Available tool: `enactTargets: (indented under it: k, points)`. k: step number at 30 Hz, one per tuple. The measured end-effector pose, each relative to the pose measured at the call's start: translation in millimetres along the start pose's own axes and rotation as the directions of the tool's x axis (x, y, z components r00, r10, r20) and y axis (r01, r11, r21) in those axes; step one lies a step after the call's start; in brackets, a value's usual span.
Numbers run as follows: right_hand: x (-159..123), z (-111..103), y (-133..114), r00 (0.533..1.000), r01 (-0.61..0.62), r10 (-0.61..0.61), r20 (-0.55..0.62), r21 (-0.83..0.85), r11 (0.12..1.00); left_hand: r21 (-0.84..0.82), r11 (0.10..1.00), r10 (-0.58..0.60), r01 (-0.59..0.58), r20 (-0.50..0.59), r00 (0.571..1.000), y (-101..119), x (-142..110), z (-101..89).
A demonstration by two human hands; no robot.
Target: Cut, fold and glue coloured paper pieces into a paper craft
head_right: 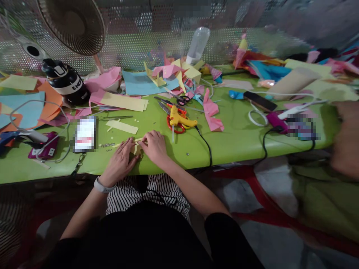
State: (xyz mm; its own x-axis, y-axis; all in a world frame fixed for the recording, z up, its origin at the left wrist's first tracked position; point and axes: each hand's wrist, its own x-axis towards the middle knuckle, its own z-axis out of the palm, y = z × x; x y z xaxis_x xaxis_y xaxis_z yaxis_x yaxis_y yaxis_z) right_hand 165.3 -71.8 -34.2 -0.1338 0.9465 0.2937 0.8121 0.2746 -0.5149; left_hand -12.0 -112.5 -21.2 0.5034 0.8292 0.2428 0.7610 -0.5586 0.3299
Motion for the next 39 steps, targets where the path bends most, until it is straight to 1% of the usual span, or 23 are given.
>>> enactTargets:
  k: [6, 8, 10, 12, 13, 15, 17, 19, 22, 25, 28, 32, 36, 39]
  points:
    - [2, 0, 1, 0.999, 0.016, -0.016, 0.048, -0.003, 1.0, 0.005, 1.0, 0.013, -0.013, 0.077, 0.997, -1, 0, -2.3]
    - [4, 0, 1, 0.998, 0.013, -0.012, 0.059, -0.007, 1.0, 0.002, 1.0, 0.017, -0.018, 0.087, 0.996, -1, 0, -3.7]
    - [5, -1, 2, 0.998, 0.01, -0.01, 0.058, -0.001, 1.0, 0.006, 1.0, 0.023, -0.024, 0.095, 0.995, 0, 0, -4.9]
    - [2, -6, 4, 0.999, 0.025, -0.027, 0.039, 0.041, 0.999, 0.017, 0.999, 0.027, -0.028, 0.099, 0.995, 0, 0, -5.4]
    - [-1, -9, 5, 0.998, 0.053, -0.055, 0.025, 0.07, 0.996, 0.021, 0.999, 0.028, -0.03, 0.098, 0.995, 0, 0, -5.5]
    - [-13, -17, 8, 0.988, 0.152, -0.152, -0.003, 0.096, 0.984, 0.024, 0.999, 0.028, -0.03, 0.095, 0.995, 0, -1, -5.2]
    - [-28, -25, 10, 0.963, 0.269, -0.269, 0.003, 0.046, 0.962, 0.019, 0.999, 0.03, -0.031, 0.086, 0.996, 0, -1, -4.6]
    - [-42, -31, 12, 0.938, 0.343, -0.341, 0.058, -0.033, 0.939, 0.011, 0.999, 0.03, -0.031, 0.076, 0.997, -1, -2, -4.0]
    - [-54, -33, 13, 0.916, 0.392, -0.376, 0.142, -0.111, 0.913, -0.005, 1.0, 0.015, -0.015, 0.071, 0.997, -1, -2, -3.2]
    - [-57, -32, 15, 0.902, 0.42, -0.392, 0.182, -0.152, 0.895, -0.015, 1.0, 0.001, 0.0, 0.081, 0.997, -1, -2, -2.9]
    - [-56, -29, 16, 0.898, 0.43, -0.399, 0.187, -0.169, 0.887, -0.004, 1.0, -0.006, 0.006, 0.1, 0.995, 0, -2, -3.5]
    - [-56, -28, 14, 0.911, 0.404, -0.381, 0.158, -0.156, 0.901, 0.004, 1.0, -0.012, 0.012, 0.105, 0.994, 1, -1, -4.7]
    - [-52, -28, 9, 0.926, 0.366, -0.356, 0.122, -0.069, 0.928, -0.003, 1.0, -0.01, 0.011, 0.084, 0.996, 2, -2, -4.8]
    - [-47, -26, 9, 0.945, 0.324, -0.325, 0.047, 0.012, 0.946, -0.004, 1.0, -0.003, 0.004, 0.067, 0.998, 1, -2, -4.2]
